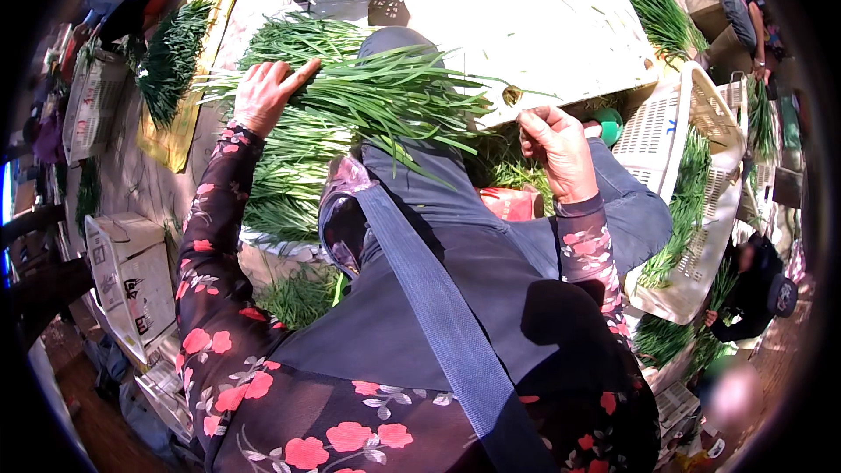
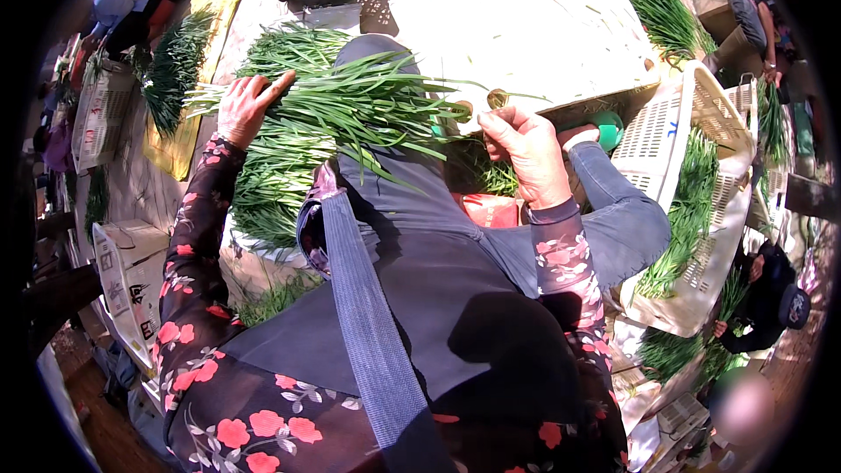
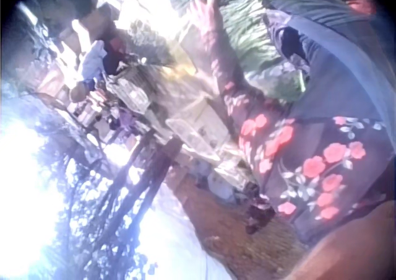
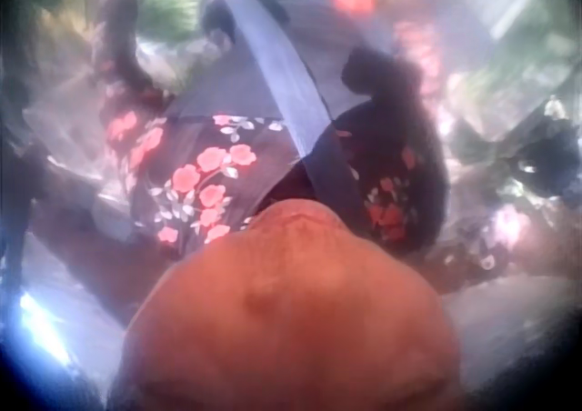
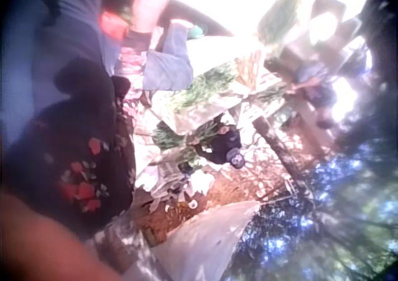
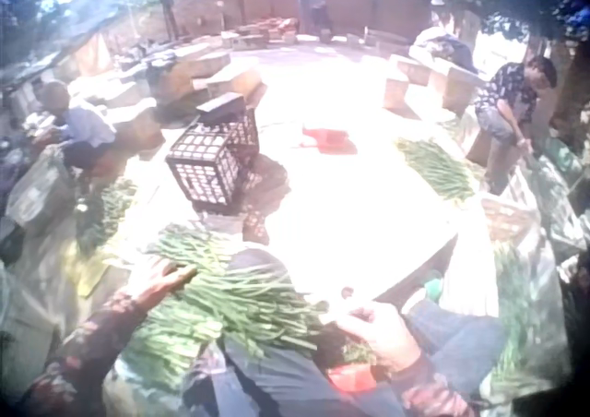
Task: The person picks up bunches of green plants, removes outer leaves or debris by hand, and stacks the cleaned bundles onto a pile before wrapping a large bundle in paper.
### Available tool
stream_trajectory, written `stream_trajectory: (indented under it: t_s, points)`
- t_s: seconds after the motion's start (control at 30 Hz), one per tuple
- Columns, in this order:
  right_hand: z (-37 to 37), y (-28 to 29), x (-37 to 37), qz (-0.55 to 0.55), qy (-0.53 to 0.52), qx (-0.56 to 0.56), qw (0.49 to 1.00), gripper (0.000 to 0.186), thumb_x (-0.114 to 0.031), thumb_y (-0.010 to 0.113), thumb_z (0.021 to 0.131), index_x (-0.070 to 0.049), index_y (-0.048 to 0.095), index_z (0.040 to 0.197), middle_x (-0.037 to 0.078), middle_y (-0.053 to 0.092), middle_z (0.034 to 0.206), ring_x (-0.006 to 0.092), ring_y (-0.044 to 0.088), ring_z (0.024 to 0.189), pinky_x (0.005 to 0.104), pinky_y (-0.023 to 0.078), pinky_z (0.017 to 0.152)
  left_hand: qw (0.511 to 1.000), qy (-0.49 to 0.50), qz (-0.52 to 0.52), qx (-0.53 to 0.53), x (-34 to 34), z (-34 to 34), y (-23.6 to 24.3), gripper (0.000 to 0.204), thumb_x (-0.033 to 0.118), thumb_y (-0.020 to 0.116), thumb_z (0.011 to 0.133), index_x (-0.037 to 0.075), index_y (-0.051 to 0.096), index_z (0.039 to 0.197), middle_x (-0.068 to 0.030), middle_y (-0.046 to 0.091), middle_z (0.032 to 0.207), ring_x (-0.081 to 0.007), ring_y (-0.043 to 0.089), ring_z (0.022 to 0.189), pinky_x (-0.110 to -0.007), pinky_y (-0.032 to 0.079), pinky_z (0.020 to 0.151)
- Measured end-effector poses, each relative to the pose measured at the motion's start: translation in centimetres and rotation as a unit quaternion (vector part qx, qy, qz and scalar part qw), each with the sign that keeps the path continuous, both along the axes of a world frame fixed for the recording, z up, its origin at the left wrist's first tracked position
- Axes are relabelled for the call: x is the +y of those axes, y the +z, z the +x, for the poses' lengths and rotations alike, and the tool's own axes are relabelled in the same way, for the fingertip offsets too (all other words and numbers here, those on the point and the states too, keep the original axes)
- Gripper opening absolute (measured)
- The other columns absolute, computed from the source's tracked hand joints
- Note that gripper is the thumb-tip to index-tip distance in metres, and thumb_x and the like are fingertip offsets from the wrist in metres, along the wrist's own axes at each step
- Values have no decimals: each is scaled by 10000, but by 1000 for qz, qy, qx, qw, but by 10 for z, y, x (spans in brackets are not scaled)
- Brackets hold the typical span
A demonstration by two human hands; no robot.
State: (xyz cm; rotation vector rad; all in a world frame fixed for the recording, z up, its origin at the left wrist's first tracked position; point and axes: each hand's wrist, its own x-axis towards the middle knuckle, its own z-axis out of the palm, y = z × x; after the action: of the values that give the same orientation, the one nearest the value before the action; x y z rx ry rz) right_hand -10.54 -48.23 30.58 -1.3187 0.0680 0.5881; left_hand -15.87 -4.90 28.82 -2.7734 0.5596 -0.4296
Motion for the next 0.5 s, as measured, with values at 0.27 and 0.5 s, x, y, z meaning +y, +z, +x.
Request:
stream_trajectory:
  t_s: [0.27,0.5]
  points:
    - [-3,19,50,-46,130,-108,985,150,-141,647,871,-9,637,941,7,634,824,46,567,725,195,474,619,1000,2,-2,-11,3,-6,0,657,57,527,780,332,423,1367,-2,477,789,-169,532,749,-310,452,716]
    - [5,9,125,-165,275,-148,935,259,-160,520,874,46,640,973,81,670,788,133,651,614,260,526,534,1000,2,14,-20,8,-9,0,665,66,531,777,331,406,1375,-6,474,792,-172,528,747,-310,456,711]
